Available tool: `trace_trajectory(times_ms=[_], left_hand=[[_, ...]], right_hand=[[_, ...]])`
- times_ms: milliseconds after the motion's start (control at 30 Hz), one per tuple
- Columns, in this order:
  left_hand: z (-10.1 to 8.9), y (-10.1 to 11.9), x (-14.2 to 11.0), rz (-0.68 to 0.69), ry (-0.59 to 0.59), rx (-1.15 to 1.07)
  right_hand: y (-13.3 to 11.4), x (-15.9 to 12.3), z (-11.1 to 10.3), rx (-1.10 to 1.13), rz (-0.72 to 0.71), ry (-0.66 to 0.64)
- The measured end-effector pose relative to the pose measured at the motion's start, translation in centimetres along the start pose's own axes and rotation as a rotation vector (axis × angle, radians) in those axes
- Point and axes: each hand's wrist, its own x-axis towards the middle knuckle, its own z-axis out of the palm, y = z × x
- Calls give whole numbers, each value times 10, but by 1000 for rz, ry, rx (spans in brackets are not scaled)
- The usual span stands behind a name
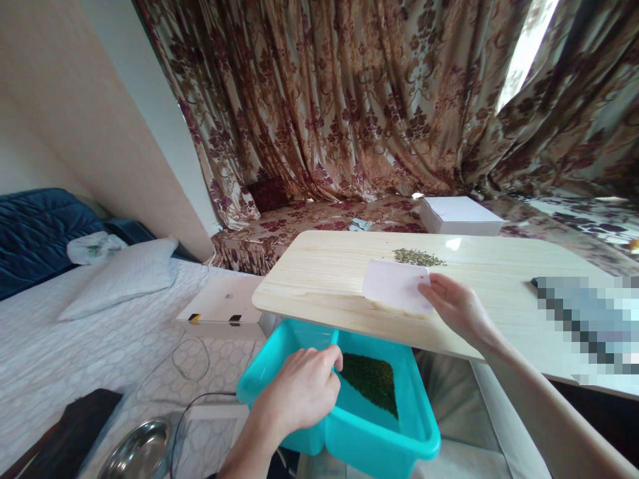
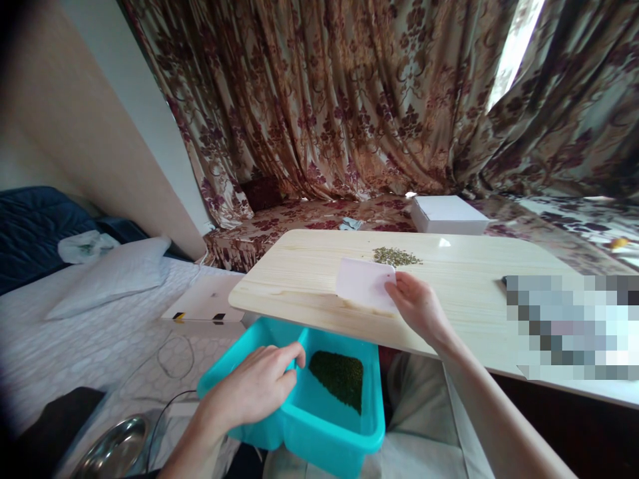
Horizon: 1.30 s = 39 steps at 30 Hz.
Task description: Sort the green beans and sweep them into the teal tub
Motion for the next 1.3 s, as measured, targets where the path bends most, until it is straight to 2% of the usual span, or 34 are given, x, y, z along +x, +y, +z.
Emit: trace_trajectory(times_ms=[133,367,500,633,700,833,900,1100,1200,1300], left_hand=[[-1,-1,0,-7,5,-4],[-1,-4,0,-17,-6,-3],[-3,-8,-3,-35,-1,-6],[-3,-10,-5,-36,14,0],[-1,-6,-4,-26,11,14],[4,11,0,51,4,53],[6,24,3,104,-10,77],[7,60,10,208,-82,178],[8,71,12,244,-107,208],[9,79,15,278,-113,225]], right_hand=[[2,0,-2,23,9,-8],[8,5,12,93,40,-85],[-6,-6,12,104,82,-208],[-28,-24,-5,8,130,-402],[-33,-28,-19,-30,126,-337],[-23,-21,-50,-8,119,45],[-12,-13,-60,-40,132,161],[19,4,-65,-89,148,239],[24,10,-60,-64,180,289],[21,12,-52,-74,201,268]])
